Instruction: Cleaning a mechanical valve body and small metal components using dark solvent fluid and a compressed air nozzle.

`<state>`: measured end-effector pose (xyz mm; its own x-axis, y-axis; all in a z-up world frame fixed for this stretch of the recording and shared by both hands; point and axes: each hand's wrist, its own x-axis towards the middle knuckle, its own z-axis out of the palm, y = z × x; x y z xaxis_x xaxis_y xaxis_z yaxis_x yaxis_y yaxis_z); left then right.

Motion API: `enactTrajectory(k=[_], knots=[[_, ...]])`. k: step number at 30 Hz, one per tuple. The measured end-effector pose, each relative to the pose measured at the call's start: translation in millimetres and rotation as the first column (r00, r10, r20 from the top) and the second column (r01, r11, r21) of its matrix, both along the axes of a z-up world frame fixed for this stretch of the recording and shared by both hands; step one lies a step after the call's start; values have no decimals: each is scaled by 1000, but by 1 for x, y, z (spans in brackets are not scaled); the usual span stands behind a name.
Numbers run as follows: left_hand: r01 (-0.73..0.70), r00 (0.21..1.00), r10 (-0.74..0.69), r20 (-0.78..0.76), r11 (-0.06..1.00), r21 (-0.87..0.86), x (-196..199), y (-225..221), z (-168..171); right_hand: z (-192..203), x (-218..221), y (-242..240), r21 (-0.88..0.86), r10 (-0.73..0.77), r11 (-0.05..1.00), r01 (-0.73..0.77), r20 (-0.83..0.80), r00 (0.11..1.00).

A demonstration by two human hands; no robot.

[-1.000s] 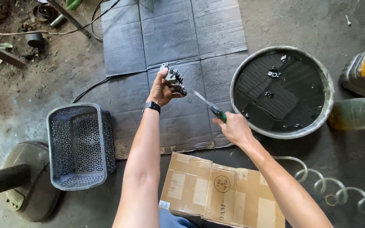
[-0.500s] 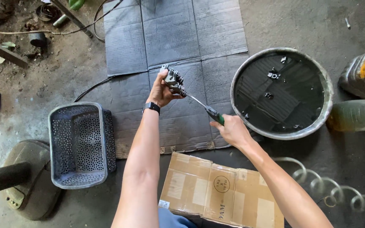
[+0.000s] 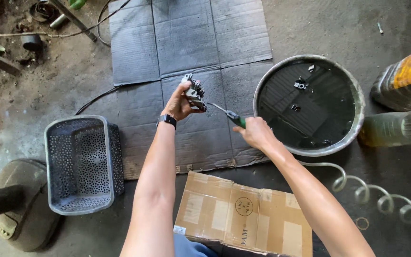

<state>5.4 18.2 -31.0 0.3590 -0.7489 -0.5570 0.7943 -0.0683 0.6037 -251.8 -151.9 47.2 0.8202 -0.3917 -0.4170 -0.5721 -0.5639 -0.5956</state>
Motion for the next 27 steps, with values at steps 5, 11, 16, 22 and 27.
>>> enactTrajectory(k=[5,11,16,22,27], knots=[[15,999,-18,51,998,55,3,0,-22,9,0,-3,-19,-32,999,35,135,990],[17,998,-22,59,997,73,-1,-4,-6,21,-4,-4,11,-17,1000,16,104,994],[-38,997,33,73,997,74,8,-2,-41,38,-20,10,49,-47,998,47,-5,999],[-202,964,139,227,939,280,0,-25,-24,30,-26,33,-154,51,988,4,358,932],[-247,968,230,100,946,212,-4,-26,-1,-2,-38,27,-225,-8,974,25,74,997]])
